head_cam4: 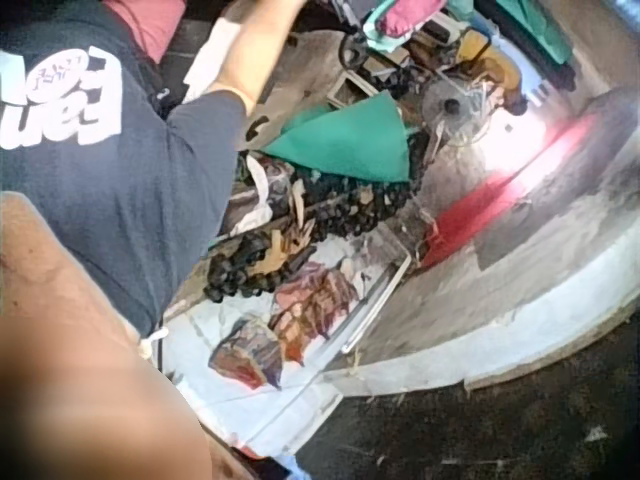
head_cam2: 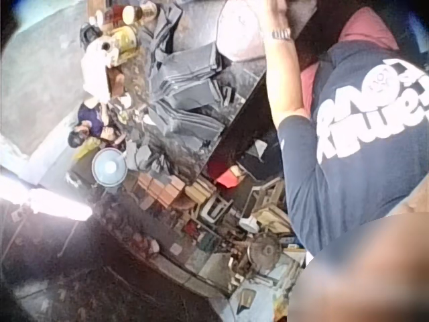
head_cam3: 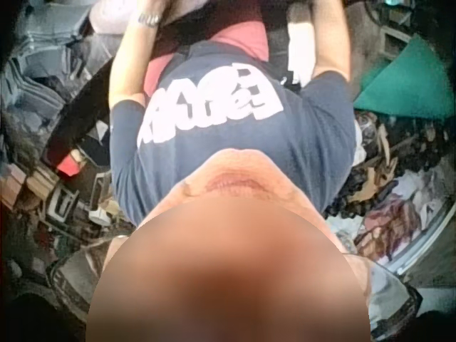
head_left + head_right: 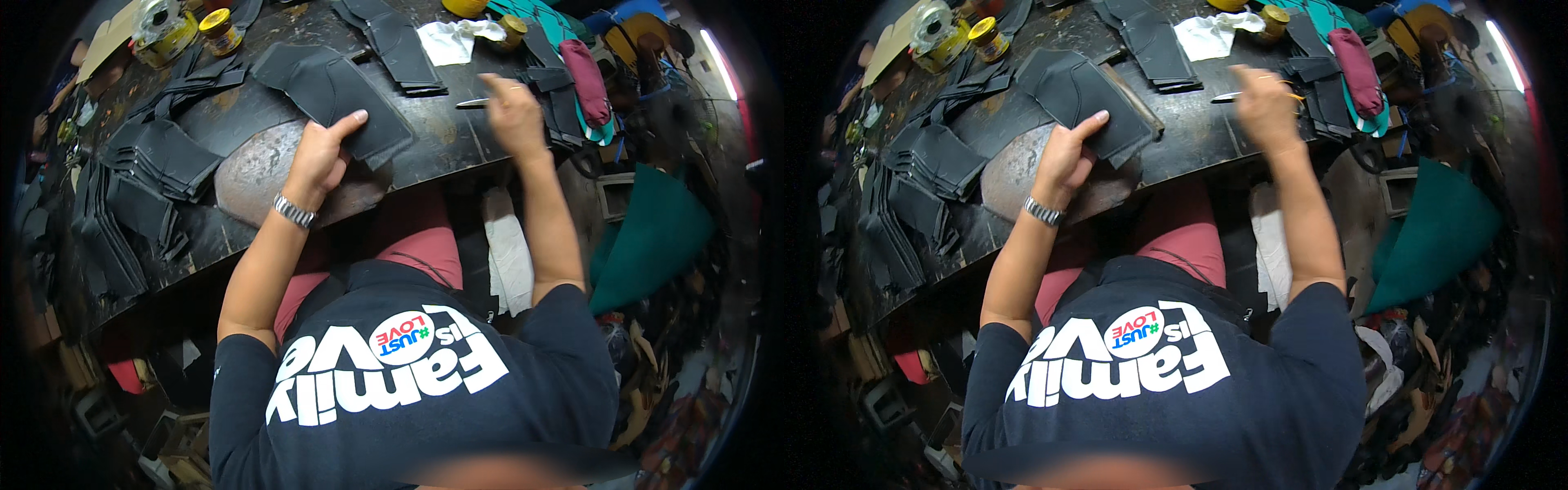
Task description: The person uses shears to cut a black leather piece along a marked outline, then separates and stacks the cut pieces on the workbench. The person repeats the cutting process on another leather piece, aligning and trimming edges before stacking the finished parts.
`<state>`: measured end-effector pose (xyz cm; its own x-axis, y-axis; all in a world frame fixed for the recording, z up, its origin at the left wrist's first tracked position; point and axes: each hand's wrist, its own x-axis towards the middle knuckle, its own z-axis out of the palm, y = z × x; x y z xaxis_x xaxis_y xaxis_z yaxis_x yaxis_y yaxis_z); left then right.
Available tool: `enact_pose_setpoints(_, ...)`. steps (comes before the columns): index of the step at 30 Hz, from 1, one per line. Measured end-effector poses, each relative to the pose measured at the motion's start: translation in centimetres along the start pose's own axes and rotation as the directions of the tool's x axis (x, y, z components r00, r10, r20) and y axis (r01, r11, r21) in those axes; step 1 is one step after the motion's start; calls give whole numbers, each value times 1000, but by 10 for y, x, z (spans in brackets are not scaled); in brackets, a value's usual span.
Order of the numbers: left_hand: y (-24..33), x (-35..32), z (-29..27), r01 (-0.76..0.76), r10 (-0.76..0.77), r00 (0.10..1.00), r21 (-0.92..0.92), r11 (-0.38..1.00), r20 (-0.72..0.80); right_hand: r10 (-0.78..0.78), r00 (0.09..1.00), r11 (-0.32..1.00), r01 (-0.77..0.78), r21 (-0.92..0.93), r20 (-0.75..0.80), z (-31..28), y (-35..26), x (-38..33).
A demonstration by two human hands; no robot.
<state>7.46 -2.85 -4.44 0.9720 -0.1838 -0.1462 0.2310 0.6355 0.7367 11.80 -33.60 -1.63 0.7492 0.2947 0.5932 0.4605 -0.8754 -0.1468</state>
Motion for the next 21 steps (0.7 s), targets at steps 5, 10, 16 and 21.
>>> enact_pose_setpoints(5,4,-51,-9,-25,23,997,30,999,75,262,919,858,-82,-507,294,5,110,-20)
enact_pose_setpoints(10,1,-75,-18,-13,12,999,24,1000,32,163,879,877,80,-474,449,10,127,-12)
enact_pose_setpoints(16,1,-86,-20,-12,10,999,59,998,42,372,703,905,-129,-406,606,-12,76,2)
enact_pose_setpoints(21,-1,-84,-21,-71,70,997,29,997,41,466,701,881,-313,-355,539,-37,26,-28)
